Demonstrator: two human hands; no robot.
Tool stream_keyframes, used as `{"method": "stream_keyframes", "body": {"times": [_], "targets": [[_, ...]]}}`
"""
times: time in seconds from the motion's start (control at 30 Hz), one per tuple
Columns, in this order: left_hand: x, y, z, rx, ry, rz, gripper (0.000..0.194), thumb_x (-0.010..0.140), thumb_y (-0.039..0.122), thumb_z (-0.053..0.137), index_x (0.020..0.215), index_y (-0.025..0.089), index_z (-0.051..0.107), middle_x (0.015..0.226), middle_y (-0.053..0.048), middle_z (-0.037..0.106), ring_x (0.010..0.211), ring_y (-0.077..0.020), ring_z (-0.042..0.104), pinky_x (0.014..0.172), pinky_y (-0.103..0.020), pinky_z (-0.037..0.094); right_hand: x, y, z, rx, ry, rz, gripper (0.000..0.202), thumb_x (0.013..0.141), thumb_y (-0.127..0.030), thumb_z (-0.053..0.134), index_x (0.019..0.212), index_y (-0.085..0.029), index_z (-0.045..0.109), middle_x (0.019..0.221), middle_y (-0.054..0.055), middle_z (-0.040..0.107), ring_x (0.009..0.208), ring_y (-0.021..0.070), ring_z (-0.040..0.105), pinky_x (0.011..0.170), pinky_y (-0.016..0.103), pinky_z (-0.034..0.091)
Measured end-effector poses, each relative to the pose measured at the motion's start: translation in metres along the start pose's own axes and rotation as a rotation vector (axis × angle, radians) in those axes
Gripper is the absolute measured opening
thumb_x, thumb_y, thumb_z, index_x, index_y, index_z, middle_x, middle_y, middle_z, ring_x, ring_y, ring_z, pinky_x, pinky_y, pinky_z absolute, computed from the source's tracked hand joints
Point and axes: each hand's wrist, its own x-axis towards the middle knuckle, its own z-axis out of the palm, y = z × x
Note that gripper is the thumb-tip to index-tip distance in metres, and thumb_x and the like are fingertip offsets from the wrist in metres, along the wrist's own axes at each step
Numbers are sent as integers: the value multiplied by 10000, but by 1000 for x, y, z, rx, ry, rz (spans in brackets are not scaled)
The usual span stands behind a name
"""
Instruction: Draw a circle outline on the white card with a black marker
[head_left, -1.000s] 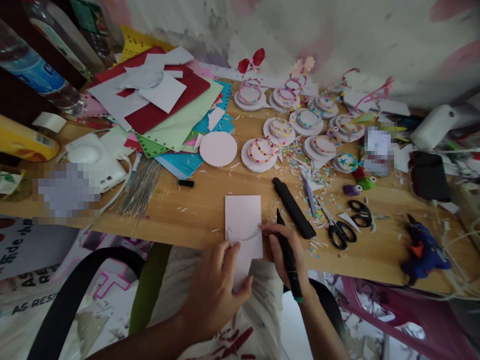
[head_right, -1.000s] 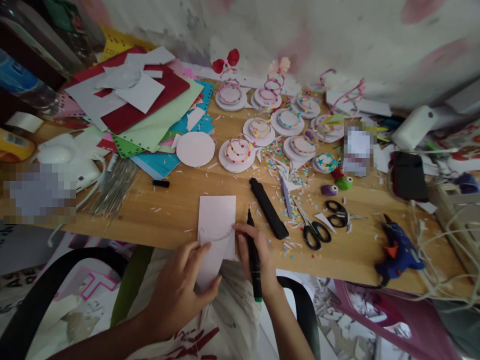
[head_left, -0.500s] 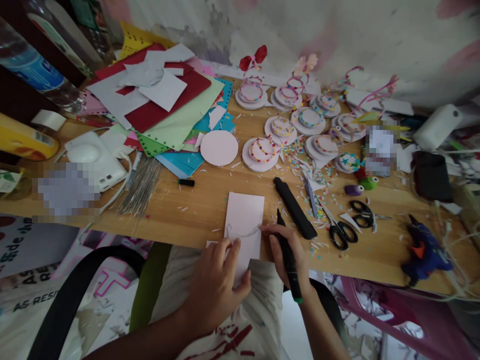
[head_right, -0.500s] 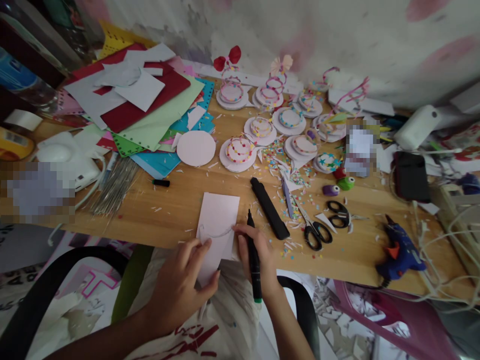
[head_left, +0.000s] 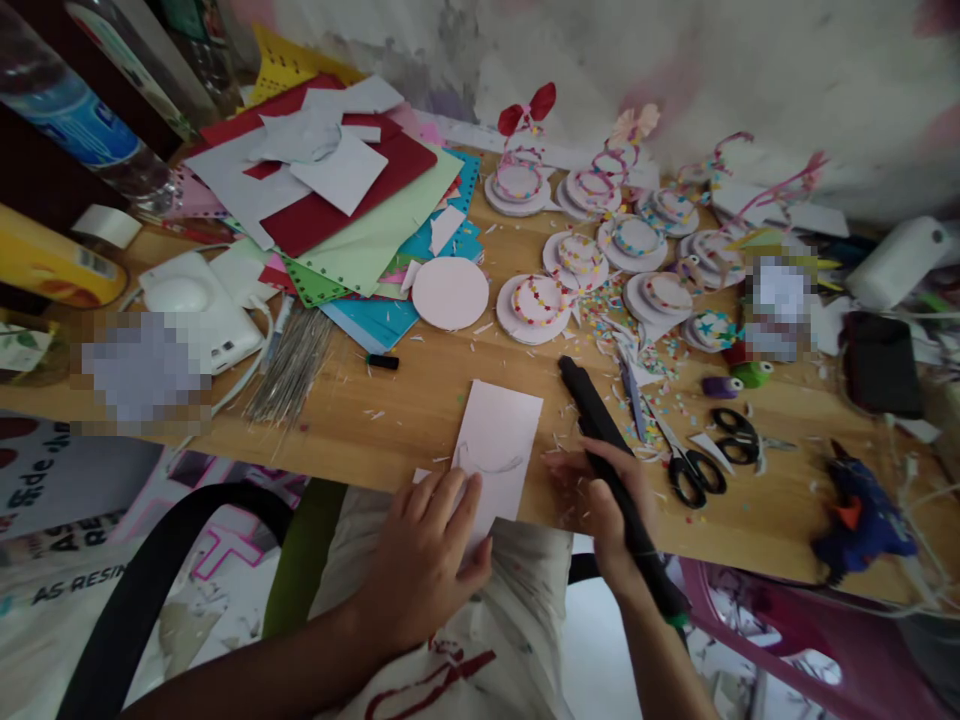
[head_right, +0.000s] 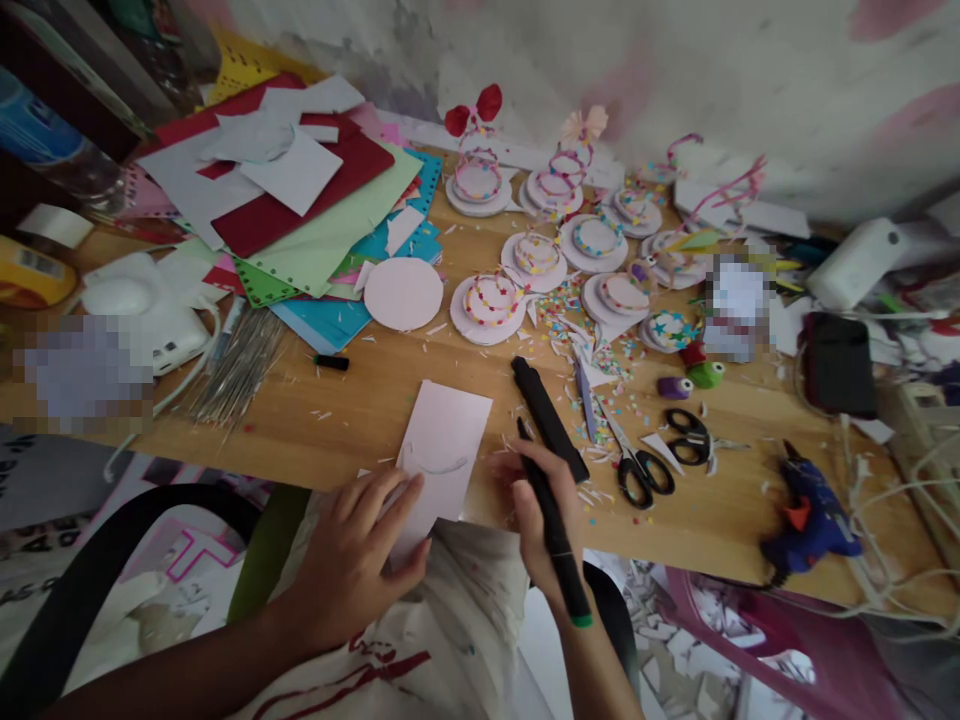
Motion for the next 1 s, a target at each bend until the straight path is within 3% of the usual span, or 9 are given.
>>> {"method": "stream_keyframes", "body": {"times": [0.13,0.27,0.53,0.7,1.0], "targets": [[-1,1,2,44,35,24,373,888,233,513,1213,72,602,1227,-140,655,1108,-290,587,924,-432,449,16,-9,-10,176,40,14,300,960,-427,513,1219,-280,549,793,37,679,712,235,667,640,396,541],[-1,3,2,86,37,58,378,902,236,490,1208,52,614,1219,-144,672,1116,-286,598,961,-434,430,26,-13,-9,242,-12,59,357,927,-492,543,1215,-280,542,844,43,641,716,226,633,640,385,523],[1,15,1,241,44,110,382,904,171,443,1178,-27,622,1188,-206,671,1124,-300,607,974,-412,452,46,-22,23,258,-199,242,189,871,-379,672,846,-232,554,663,-40,530,545,120,476,510,249,388],[0,22,5,295,16,91,358,892,115,453,1163,-48,623,1183,-235,663,1133,-322,610,961,-432,467,60,-27,39,230,-182,283,308,832,-361,700,688,-223,466,575,-71,440,483,88,354,461,230,288],[1,25,5,336,-22,80,366,883,157,509,1164,-29,653,1199,-201,670,1129,-317,619,964,-413,495,57,-27,60,145,-125,309,360,782,-326,670,602,-232,373,546,-72,392,532,109,363,506,252,292]]}}
